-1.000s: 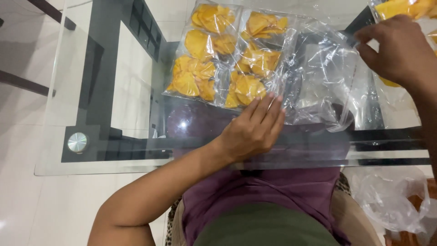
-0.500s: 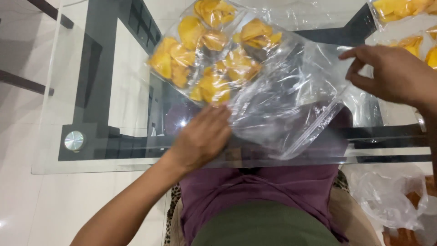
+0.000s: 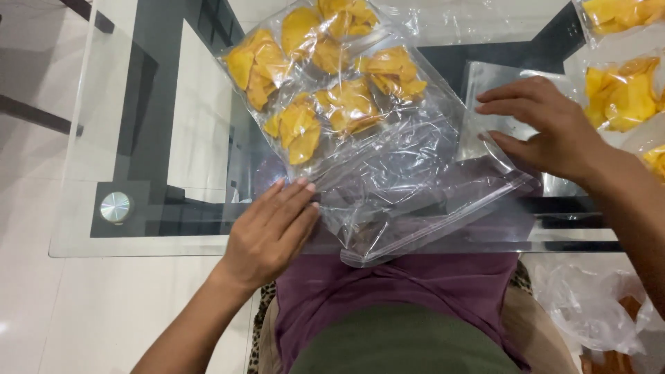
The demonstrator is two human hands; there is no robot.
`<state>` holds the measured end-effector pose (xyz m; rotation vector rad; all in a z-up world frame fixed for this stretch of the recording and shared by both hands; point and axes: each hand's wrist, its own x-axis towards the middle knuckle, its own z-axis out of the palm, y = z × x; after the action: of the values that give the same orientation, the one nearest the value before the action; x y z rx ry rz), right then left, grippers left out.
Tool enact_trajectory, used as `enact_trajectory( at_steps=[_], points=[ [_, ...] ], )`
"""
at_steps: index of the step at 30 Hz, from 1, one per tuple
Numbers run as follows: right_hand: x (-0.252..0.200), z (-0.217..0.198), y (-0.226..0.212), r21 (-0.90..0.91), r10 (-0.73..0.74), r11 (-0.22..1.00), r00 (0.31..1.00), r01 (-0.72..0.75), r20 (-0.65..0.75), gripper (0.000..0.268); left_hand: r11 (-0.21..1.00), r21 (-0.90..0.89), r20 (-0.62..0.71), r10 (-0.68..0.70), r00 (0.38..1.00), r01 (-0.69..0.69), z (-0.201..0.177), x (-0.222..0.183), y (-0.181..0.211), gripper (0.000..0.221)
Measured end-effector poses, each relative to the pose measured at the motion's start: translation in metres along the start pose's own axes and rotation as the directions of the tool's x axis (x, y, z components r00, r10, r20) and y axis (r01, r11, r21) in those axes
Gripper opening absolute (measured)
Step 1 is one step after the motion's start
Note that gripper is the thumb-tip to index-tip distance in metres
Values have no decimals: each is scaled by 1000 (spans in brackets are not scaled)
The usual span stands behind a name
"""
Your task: The person puts pieces of dried mango into small plastic bags by hand and then places those small bags into a larger plastic bag.
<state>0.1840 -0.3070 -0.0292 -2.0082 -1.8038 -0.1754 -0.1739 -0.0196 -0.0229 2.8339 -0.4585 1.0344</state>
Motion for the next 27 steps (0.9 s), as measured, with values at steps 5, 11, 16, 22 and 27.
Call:
enact_trajectory(
  at_steps=[5,11,16,22,27],
  points=[
    [18,14,-2,21,-225,974,972,227,-70,24,999,-46,-39,-23,999,22,6,5,3,6],
    [17,9,-21,361,-99,925,993,117,-68,16,980,-146,10,-134,991,134,6,-10,-1,11],
    [19,8,-34,463,143,877,990,-130,6,8,939,-232,-48,-272,961,254,9,-16,-3,14],
    [23,15,-38,465,474,763,878,-449,68,12,895,-55,-73,-445,892,442,26,-44,-15,18],
    [25,30,-17,546,397,782,915,-299,-69,5,731,-215,-16,-665,746,647,21,-29,-23,19]
  ],
)
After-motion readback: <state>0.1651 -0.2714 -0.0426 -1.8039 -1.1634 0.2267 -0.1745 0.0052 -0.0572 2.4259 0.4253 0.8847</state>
